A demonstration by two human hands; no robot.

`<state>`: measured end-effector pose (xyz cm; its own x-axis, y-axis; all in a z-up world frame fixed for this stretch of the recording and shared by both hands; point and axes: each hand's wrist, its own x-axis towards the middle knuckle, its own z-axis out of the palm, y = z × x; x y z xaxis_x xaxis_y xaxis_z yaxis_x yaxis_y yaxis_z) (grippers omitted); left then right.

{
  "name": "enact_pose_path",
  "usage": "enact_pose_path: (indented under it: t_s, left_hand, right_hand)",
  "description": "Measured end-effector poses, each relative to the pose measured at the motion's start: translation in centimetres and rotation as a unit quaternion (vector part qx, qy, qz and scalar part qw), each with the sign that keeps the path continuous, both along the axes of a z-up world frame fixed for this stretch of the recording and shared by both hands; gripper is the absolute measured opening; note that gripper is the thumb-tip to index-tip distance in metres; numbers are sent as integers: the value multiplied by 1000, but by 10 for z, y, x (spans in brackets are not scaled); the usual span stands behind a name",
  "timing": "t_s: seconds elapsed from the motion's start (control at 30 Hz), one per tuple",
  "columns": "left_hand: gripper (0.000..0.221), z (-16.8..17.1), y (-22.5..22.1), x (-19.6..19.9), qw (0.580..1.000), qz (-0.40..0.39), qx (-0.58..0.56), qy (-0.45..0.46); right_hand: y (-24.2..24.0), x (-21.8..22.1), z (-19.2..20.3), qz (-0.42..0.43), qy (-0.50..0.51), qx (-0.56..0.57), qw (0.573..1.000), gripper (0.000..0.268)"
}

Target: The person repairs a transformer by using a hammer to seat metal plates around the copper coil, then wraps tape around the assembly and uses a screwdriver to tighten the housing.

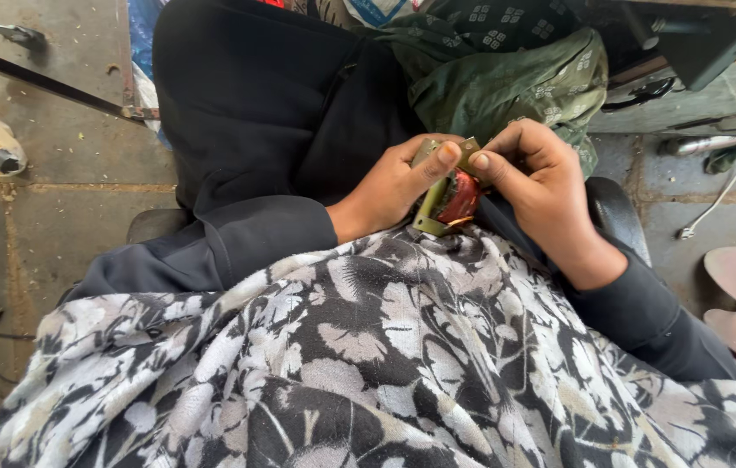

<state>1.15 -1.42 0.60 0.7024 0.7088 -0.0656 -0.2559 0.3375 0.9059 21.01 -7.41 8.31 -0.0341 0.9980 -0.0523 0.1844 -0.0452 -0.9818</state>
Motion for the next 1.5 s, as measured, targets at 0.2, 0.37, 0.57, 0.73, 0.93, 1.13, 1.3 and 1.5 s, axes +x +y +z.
enact_pose_path:
  t_s: [0.2,0.37,0.57,0.73,0.93,1.13,1.3,1.5]
  left_hand:
    - [65,-4,-2,-4,1000,7,-8,12]
    - [51,-7,-5,-7,1000,6,-16,9]
    - [48,9,7,-14,998,-53,4,41]
    - [53,17,-3,-12,994,-34,-10,101]
    - [61,34,-16,-5,987,24,10,158]
    - [69,43,-14,-7,976,30,56,208]
    - [77,48,-13,-9,956,21,124,265]
    - [76,30,-8,-13,926,66,268,257]
  right_hand:
    - [-1,-2,-2,-4,-8,19,1000,9]
    - [-1,3,1,46,-66,4,997,8]
    - [4,9,1,94,-127,67,985,14]
    - [-4,7,-1,76,-222,39,971,22]
    - [-13,-1,6,44,-267,75,960,27]
    - [-7,-3,1,19,-227,11,974,29]
    - [-7,-4,-11,-1,-211,1,977,30]
    - [-4,1,-30,-8,-214,34,976,25]
